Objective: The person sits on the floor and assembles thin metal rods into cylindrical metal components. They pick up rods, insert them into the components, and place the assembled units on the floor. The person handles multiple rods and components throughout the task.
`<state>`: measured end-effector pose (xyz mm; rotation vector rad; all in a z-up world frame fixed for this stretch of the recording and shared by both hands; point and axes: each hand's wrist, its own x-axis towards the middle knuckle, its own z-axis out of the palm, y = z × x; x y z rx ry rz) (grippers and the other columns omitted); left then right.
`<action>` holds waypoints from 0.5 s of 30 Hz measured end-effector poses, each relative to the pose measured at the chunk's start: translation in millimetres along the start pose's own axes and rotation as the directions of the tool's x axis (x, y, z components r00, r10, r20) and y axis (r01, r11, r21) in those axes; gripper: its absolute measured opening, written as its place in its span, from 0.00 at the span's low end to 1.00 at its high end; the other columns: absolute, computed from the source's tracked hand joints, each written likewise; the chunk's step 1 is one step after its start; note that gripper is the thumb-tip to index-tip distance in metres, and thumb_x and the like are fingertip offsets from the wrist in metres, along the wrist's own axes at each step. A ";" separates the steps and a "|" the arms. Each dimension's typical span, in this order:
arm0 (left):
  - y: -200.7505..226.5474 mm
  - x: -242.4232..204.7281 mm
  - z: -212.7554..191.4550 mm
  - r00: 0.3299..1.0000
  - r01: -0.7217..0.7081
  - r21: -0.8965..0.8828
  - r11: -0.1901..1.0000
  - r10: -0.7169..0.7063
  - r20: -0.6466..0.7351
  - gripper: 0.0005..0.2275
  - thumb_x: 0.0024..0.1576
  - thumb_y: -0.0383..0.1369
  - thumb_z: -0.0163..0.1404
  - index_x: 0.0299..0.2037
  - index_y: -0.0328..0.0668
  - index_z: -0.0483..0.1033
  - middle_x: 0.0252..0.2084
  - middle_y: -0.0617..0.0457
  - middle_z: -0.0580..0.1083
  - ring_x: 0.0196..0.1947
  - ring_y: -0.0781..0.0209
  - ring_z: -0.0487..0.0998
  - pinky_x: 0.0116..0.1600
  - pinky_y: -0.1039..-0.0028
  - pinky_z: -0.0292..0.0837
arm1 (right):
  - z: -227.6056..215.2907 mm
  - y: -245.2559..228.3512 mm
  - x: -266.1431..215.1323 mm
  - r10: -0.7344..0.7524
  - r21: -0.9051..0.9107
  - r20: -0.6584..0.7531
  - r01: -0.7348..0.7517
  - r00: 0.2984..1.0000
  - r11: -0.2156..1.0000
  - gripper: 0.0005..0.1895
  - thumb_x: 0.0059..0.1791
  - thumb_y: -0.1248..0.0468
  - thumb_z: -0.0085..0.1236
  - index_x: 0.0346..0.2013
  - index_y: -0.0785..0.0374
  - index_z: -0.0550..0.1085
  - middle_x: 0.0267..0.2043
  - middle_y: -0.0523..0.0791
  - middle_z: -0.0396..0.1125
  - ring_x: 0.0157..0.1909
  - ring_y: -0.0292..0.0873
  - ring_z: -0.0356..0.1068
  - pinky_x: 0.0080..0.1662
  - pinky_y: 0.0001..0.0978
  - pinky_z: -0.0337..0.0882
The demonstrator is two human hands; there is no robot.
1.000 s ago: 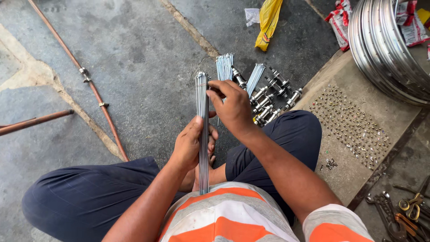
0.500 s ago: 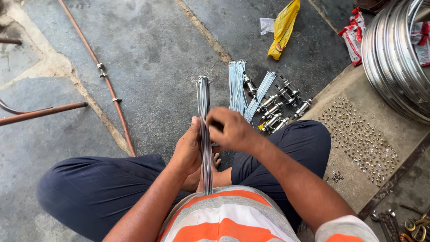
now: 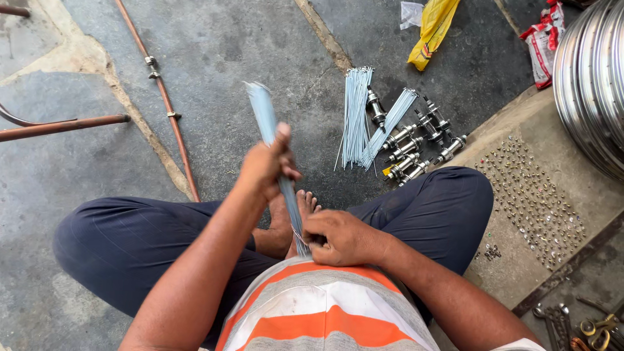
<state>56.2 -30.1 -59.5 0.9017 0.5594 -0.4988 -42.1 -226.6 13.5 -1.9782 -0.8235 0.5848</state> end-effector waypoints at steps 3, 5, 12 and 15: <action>47.0 16.5 -27.6 0.972 -0.223 -0.105 0.969 0.213 -0.097 0.23 0.55 0.53 0.60 0.28 0.44 0.63 0.18 0.59 0.64 0.12 0.65 0.64 0.23 0.69 0.71 | -4.6 11.3 -17.3 0.082 0.050 0.142 -0.090 0.987 0.995 0.09 0.39 0.64 0.58 0.30 0.64 0.71 0.30 0.49 0.67 0.32 0.52 0.70 0.37 0.44 0.71; 90.3 19.5 -49.9 0.924 -0.361 -0.159 0.919 0.329 -0.193 0.27 0.56 0.54 0.59 0.22 0.48 0.54 0.15 0.60 0.58 0.12 0.67 0.60 0.20 0.72 0.63 | -12.8 15.5 -19.8 0.121 0.007 0.277 -0.128 0.953 0.992 0.08 0.40 0.62 0.58 0.28 0.64 0.71 0.30 0.49 0.69 0.34 0.52 0.72 0.38 0.45 0.72; 96.2 -5.1 -56.3 0.939 -0.327 -0.294 0.898 0.276 -0.203 0.19 0.59 0.53 0.54 0.29 0.51 0.63 0.15 0.63 0.58 0.13 0.69 0.57 0.23 0.74 0.58 | -141.9 40.0 30.4 0.179 -0.029 -0.552 -0.234 0.814 0.972 0.16 0.51 0.54 0.62 0.44 0.63 0.72 0.41 0.49 0.74 0.42 0.46 0.75 0.45 0.36 0.77; 59.4 -9.3 -21.6 0.966 -0.249 -0.213 0.945 0.228 -0.121 0.16 0.60 0.50 0.54 0.32 0.50 0.67 0.15 0.63 0.57 0.12 0.69 0.57 0.22 0.74 0.58 | -150.1 46.9 47.4 0.096 -0.005 -0.768 -0.156 0.634 0.988 0.26 0.54 0.48 0.58 0.58 0.61 0.67 0.61 0.48 0.66 0.47 0.41 0.76 0.46 0.30 0.78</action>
